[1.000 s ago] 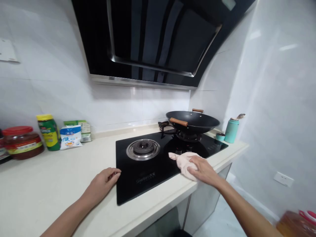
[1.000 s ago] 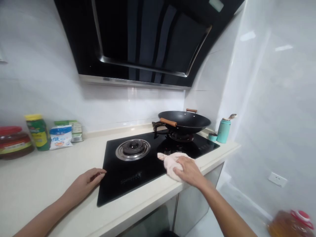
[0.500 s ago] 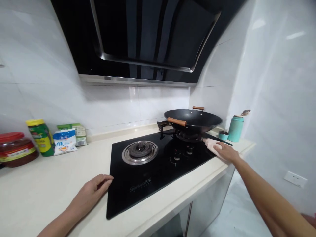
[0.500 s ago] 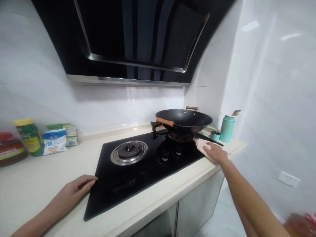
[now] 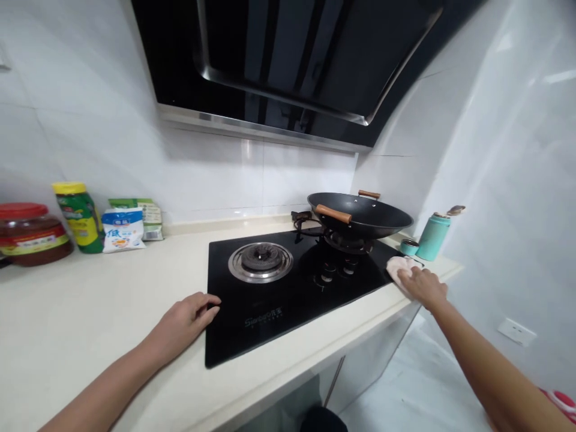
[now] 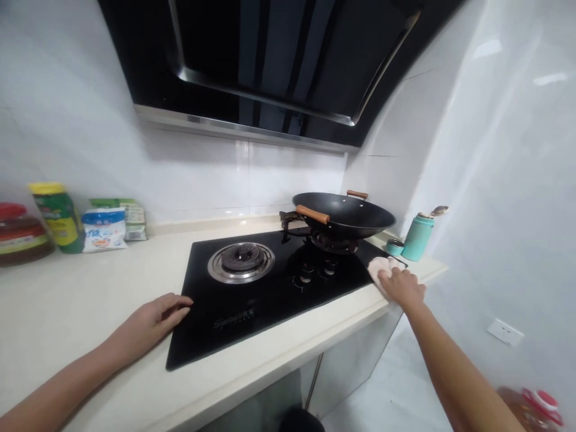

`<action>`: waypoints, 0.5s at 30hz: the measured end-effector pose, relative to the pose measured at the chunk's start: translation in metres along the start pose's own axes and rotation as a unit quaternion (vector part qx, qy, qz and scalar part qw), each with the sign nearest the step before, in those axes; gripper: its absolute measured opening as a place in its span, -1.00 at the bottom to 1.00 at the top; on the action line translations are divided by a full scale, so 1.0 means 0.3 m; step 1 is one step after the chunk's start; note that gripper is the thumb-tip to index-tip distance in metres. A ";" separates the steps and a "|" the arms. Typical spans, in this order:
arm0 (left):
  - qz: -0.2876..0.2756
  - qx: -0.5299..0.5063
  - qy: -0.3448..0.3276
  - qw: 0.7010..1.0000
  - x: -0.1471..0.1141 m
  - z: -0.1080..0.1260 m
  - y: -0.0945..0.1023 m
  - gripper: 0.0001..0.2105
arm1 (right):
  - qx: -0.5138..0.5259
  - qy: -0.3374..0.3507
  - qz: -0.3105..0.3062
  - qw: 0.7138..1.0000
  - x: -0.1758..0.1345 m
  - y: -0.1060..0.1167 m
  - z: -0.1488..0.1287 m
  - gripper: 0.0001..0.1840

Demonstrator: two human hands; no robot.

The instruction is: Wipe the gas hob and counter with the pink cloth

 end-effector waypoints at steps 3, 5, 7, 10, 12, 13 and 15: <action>0.006 0.002 -0.004 1.000 -0.001 0.019 -0.003 -0.59 | -0.018 0.053 0.000 0.998 -0.134 0.014 -0.097 -0.49; 0.015 -0.003 -0.010 1.000 -0.006 0.031 0.002 -0.60 | -0.019 0.097 0.007 0.995 -0.241 0.029 -0.188 -0.55; 0.020 -0.005 -0.015 1.000 -0.013 0.039 0.007 -0.61 | -0.014 0.158 0.026 0.987 -0.364 0.059 -0.302 -0.61; 0.018 0.001 -0.021 1.000 -0.022 0.043 0.009 -0.62 | 0.028 0.239 0.047 0.969 -0.564 0.116 -0.489 -0.65; 0.017 0.008 -0.026 0.999 -0.024 0.044 0.008 -0.61 | 0.064 0.286 0.066 0.954 -0.696 0.161 -0.612 -0.70; 0.018 0.011 -0.029 0.999 -0.025 0.044 0.007 -0.61 | 0.083 0.311 0.073 0.944 -0.759 0.182 -0.672 -0.71; 0.022 0.013 -0.034 0.999 -0.025 0.044 0.007 -0.61 | 0.126 0.358 0.072 0.922 -0.881 0.216 -0.785 -0.72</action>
Point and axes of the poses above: each hand's wrist, its own x-axis towards the middle knuckle, its own y-axis out of the back of the hand, z = x × y, the point moved 7 cm from there along x, towards the middle knuckle, and after that the axes turned 5 degrees about z, right-handed, at the moved point
